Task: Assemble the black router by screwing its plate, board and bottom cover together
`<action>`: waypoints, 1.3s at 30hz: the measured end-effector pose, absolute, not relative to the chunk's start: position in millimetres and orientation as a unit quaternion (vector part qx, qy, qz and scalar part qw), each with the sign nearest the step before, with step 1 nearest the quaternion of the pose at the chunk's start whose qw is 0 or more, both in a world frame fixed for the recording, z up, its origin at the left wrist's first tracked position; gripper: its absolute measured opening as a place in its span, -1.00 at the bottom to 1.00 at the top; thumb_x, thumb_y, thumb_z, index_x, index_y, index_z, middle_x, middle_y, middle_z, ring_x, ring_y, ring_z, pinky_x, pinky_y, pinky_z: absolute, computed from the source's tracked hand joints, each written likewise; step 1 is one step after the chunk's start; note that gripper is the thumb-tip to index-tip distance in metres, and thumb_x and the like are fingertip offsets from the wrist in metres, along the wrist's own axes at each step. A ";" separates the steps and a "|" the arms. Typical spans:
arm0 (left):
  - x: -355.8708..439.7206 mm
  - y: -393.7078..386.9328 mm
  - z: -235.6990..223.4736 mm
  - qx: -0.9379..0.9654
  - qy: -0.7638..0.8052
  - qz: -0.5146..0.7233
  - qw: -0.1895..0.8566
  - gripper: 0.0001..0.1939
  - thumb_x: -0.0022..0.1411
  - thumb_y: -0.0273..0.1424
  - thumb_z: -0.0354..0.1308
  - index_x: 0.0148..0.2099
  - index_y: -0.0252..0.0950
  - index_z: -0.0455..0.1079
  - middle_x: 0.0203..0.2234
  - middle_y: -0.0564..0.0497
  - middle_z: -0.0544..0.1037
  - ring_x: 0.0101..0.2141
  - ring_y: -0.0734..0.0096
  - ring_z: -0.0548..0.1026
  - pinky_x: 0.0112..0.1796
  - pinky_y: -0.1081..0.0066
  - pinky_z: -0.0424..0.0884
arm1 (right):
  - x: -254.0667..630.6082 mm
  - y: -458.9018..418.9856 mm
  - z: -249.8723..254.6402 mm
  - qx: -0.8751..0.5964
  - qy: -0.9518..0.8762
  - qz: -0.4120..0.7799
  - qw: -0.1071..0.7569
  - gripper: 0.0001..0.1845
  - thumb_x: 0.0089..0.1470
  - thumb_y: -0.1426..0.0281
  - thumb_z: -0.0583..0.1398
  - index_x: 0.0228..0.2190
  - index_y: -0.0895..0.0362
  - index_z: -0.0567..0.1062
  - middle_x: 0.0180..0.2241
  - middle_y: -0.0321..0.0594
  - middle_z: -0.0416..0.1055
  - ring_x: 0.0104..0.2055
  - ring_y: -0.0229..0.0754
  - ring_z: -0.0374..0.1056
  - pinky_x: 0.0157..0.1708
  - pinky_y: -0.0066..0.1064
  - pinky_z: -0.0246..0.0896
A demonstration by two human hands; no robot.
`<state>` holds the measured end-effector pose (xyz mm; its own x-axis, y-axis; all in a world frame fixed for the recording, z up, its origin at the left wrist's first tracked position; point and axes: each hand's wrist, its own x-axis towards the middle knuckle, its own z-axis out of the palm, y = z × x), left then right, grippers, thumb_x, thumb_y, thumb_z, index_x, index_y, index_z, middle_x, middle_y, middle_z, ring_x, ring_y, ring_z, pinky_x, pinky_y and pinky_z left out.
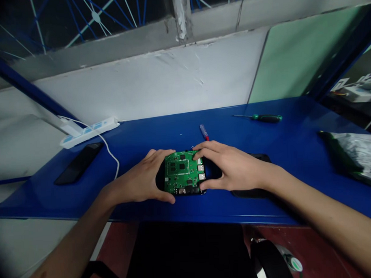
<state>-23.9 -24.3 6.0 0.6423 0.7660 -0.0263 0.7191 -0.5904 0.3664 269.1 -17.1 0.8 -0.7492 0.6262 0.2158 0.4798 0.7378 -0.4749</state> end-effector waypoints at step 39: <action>-27.2 -26.2 3.6 0.885 0.355 0.231 0.194 0.20 0.09 -0.21 0.41 0.45 0.02 -0.44 0.43 -0.16 -0.12 0.37 -0.21 -0.04 0.27 -0.25 0.12 | 268.5 -21.5 -3.1 -0.312 -0.855 0.171 0.377 0.09 -0.02 0.30 0.38 0.35 -0.11 -0.10 0.21 -0.05 0.34 0.15 0.15 0.39 0.01 0.10 0.47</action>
